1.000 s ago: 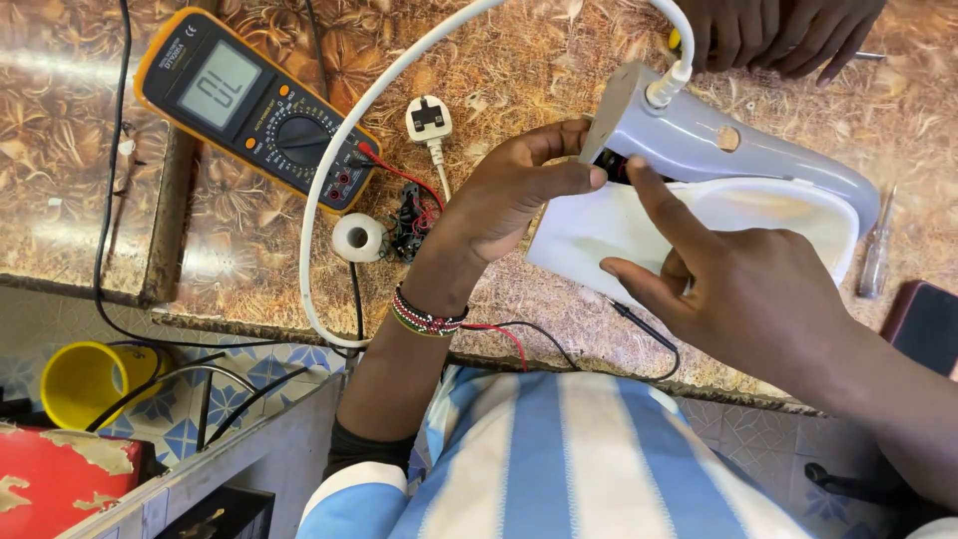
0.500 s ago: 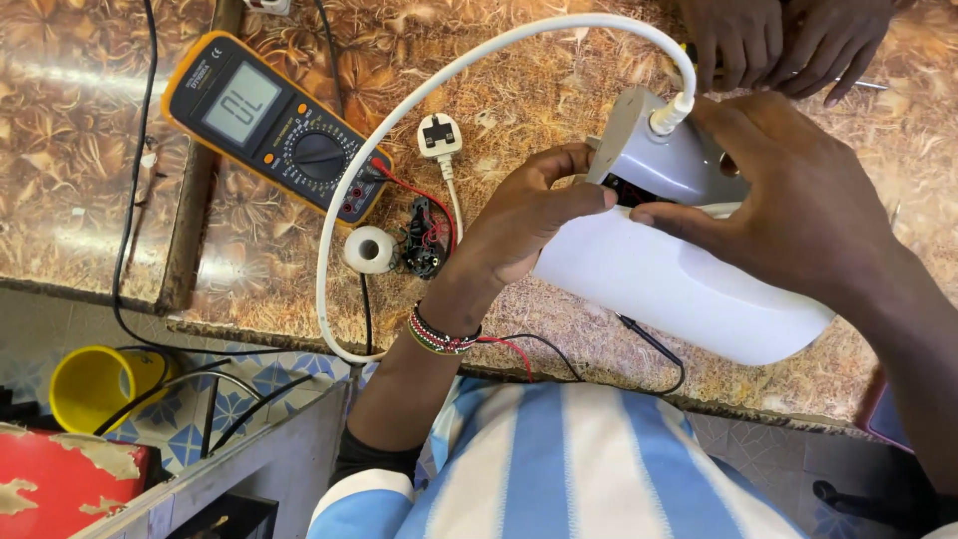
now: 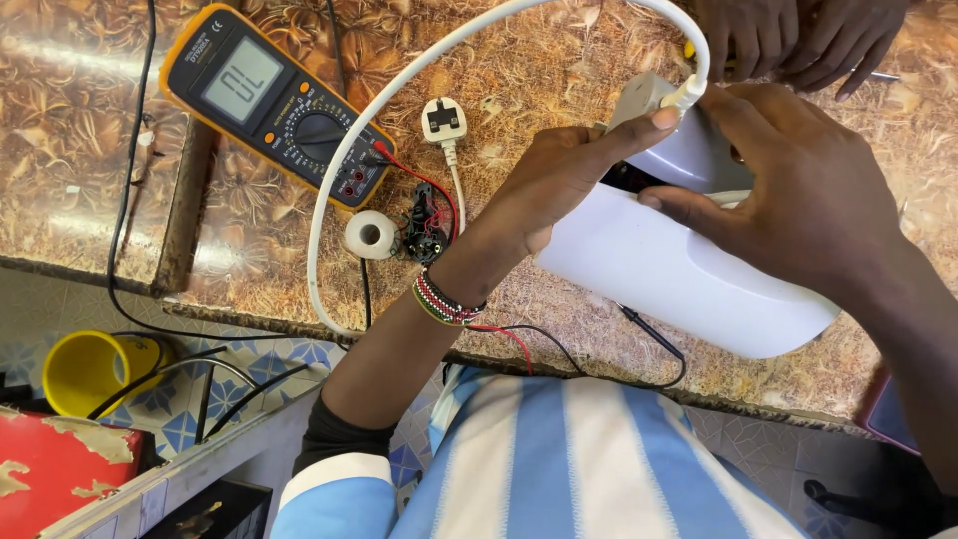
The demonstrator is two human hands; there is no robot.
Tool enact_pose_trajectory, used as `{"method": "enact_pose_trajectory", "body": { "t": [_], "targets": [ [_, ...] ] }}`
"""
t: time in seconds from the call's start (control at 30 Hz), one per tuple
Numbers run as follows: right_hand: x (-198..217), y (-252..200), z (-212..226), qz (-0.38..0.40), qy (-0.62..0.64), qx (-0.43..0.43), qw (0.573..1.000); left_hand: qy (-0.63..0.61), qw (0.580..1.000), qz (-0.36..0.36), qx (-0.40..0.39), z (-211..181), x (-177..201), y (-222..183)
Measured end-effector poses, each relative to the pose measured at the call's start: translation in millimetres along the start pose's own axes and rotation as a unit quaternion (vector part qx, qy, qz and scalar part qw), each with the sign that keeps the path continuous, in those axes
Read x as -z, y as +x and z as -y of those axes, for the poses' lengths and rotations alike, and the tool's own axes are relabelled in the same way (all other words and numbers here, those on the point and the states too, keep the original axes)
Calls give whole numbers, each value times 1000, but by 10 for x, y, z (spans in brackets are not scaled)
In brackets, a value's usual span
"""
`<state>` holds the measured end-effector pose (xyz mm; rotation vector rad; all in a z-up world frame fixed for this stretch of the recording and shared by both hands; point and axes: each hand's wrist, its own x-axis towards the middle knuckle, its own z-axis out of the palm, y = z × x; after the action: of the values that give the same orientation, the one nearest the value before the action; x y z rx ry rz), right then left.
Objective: Reassembling the housing components of an electric kettle, ensuring internal wires and the power cord are properly seated.
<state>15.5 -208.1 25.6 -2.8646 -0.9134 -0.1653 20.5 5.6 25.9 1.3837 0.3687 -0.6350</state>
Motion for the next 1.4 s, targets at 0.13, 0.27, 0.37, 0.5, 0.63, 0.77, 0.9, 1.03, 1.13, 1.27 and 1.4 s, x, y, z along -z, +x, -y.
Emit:
{"method": "enact_pose_trajectory", "body": {
  "t": [0.13, 0.27, 0.37, 0.5, 0.63, 0.77, 0.9, 1.03, 1.13, 1.27, 1.4],
  "targets": [
    [-16, -8, -9, -6, -14, 5, 1000, 17, 1000, -6, -9, 7, 13, -15],
    [-27, -19, -29, -11, -30, 11, 999, -5, 1000, 26, -9, -30, 38, -66],
    [-31, -17, -19, -8, -20, 12, 1000, 64, 998, 9, 0, -102, 80, -114],
    [-51, -7, -45, -6, -5, 23, 1000, 180, 982, -21, 47, -298, 112, -288],
    [-71, -2, -60, 0, -5, 27, 1000, 288, 957, -15, 46, -333, 139, -254],
    [-40, 15, -18, 10, 7, 18, 1000, 272, 962, -6, 19, -248, 189, -147],
    [-50, 6, -23, 3, 1, 23, 1000, 198, 980, 12, -20, -169, 189, -172],
    [-64, -17, -30, -14, -13, 41, 999, 140, 990, -16, 18, -158, 139, -205],
    [-60, -20, -13, -9, -14, 32, 999, 133, 991, -28, 17, -144, 132, -202],
    [-51, -15, -1, -8, -7, 34, 999, 129, 991, -29, 25, -153, 124, -235],
    [-46, 1, 22, -2, -7, 31, 1000, 97, 995, -29, 15, -93, 108, -250]
  ]
}}
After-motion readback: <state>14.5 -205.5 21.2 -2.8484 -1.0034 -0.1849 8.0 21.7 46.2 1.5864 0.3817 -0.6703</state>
